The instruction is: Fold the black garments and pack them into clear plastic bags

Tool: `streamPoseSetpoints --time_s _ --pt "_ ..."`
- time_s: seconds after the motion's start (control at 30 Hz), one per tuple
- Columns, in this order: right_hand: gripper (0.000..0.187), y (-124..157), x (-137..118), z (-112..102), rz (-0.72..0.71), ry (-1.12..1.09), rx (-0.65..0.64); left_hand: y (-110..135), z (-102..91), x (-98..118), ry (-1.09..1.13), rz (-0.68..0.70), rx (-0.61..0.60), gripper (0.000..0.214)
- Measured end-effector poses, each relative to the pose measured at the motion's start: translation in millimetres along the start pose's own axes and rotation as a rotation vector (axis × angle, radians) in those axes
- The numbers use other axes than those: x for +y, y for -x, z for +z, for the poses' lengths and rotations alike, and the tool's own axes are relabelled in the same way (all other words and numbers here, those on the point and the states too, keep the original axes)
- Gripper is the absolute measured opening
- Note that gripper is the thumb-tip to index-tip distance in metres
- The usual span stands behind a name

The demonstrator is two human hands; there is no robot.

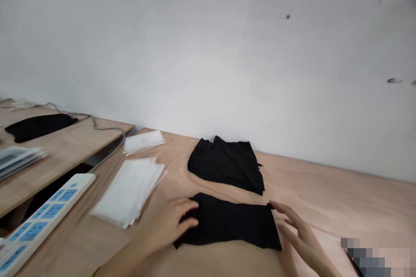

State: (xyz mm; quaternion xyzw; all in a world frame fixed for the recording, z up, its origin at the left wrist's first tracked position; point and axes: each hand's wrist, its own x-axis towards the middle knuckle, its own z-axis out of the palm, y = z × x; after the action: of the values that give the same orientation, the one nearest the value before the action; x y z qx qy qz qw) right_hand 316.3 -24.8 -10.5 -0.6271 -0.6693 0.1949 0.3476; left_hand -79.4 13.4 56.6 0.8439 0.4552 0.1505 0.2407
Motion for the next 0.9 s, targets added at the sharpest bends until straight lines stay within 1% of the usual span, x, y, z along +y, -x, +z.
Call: streamPoseSetpoints --time_s 0.03,0.07,0.1,0.13,0.17,0.23,0.27,0.33,0.4,0.43,0.47,0.5,0.6,0.67,0.73,0.8,0.83,0.9 --pt "0.046 -8 1 2 0.05 0.011 0.045 -4 -4.1 -7 0.006 -0.042 0.09 0.032" --pt "0.045 -15 1 5 0.093 0.027 0.066 -9 -6.3 -16 0.007 -0.086 0.154 0.028" --pt "0.041 -22 1 8 0.123 0.032 0.069 -13 -6.2 -24 0.015 -0.125 0.178 0.023" --pt "0.036 -28 0 12 0.145 0.008 0.057 -16 -4.0 -33 0.05 -0.159 0.16 0.02" --pt "0.033 -31 -1 14 0.17 -0.052 0.047 -18 -0.4 -42 0.119 -0.188 0.117 0.02" --pt "0.036 -36 -3 17 0.268 -0.242 0.078 -22 8.3 -53 0.326 -0.226 0.055 0.023" --pt "0.04 -38 -4 18 0.332 -0.339 0.113 -24 11.7 -56 0.428 -0.243 0.067 0.024" --pt "0.048 -41 -3 18 0.44 -0.474 0.167 -30 14.3 -55 0.562 -0.276 0.157 0.028" --pt "0.051 -45 1 21 0.474 -0.516 0.202 -40 11.1 -51 0.555 -0.295 0.248 0.032" --pt "0.051 -46 4 23 0.47 -0.515 0.221 -45 8.3 -50 0.52 -0.3 0.266 0.034" --pt "0.05 -48 8 25 0.46 -0.509 0.244 -49 5.3 -49 0.481 -0.303 0.257 0.035" --pt "0.049 -49 13 28 0.451 -0.5 0.26 -52 2.7 -50 0.442 -0.305 0.213 0.037" --pt "0.043 -51 28 32 0.436 -0.489 0.257 -53 -1.0 -55 0.389 -0.322 -0.023 0.038" --pt "0.042 -51 33 32 0.426 -0.478 0.261 -48 -0.2 -56 0.442 -0.309 -0.126 0.04" --pt "0.042 -51 34 31 0.409 -0.461 0.288 -40 2.6 -53 0.644 -0.238 -0.142 0.051" --pt "0.041 -52 31 30 0.382 -0.446 0.305 -33 7.0 -48 0.869 -0.211 -0.102 0.056" --pt "0.04 -52 29 29 0.371 -0.442 0.308 -31 9.8 -46 0.932 -0.237 -0.082 0.055" --pt "0.038 -50 25 28 0.352 -0.434 0.315 -31 15.2 -45 0.878 -0.336 -0.099 0.051"
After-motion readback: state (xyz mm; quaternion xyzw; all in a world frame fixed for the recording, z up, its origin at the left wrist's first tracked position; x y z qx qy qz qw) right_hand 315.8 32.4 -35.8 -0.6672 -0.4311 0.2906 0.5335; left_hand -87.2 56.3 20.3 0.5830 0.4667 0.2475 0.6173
